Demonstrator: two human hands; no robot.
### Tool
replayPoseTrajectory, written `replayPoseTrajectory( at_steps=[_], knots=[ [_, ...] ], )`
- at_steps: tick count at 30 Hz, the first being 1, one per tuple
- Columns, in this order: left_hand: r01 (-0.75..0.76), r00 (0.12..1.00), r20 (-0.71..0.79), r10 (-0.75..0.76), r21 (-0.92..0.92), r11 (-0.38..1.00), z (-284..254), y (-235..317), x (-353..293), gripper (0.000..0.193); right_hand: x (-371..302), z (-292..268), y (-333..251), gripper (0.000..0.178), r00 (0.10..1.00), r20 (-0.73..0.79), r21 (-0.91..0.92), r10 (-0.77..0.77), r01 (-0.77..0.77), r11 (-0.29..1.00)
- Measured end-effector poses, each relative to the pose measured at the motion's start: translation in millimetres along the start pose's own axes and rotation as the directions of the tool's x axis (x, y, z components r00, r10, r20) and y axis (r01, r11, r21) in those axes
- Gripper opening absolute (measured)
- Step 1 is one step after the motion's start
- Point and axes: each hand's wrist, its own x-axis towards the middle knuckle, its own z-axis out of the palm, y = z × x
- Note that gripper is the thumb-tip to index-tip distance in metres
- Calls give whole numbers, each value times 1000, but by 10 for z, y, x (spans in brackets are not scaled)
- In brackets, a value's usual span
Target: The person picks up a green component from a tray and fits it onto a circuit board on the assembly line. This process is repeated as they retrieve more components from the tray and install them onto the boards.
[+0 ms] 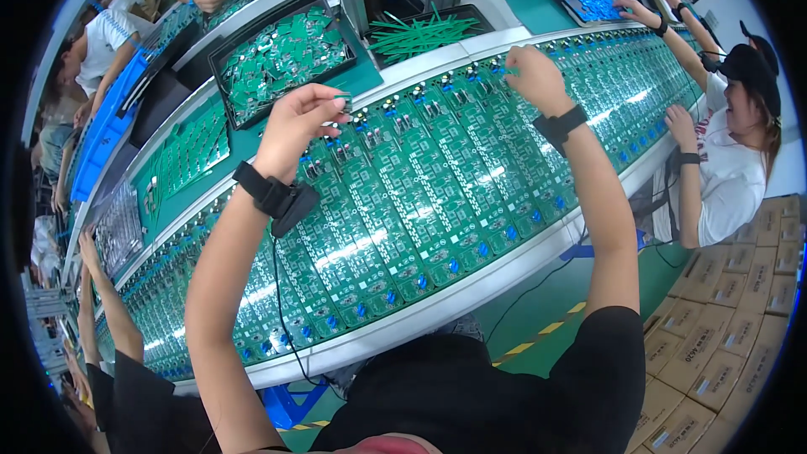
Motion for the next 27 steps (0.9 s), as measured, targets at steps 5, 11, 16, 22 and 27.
replayPoseTrajectory(
  at_steps=[5, 11, 16, 22, 27],
  knots=[
    [-14, 999, 34, 15, -37, 999, 169, -22, -12, 12, -239, -176, -865, 26, 972, -204, 395, -117, 191, 899],
    [-279, 960, 93, 264, 407, 870, 489, -61, -61, 9, -569, -179, -1535, 25, 971, 219, 758, -101, -104, 644],
    [-333, 941, 118, 318, 495, 802, 628, -59, -73, 10, -661, -41, -1430, 19, 963, 260, 897, -74, -212, 389],
    [-11, 999, 34, 15, -109, 994, 727, -104, -93, 10, -778, 39, -1435, 15, 964, 265, 949, -12, -258, 182],
    [157, 979, 139, -152, -23, 987, 737, -51, -139, 12, -870, -8, -1416, 11, 999, -35, 874, 22, 21, 486]
  ],
)
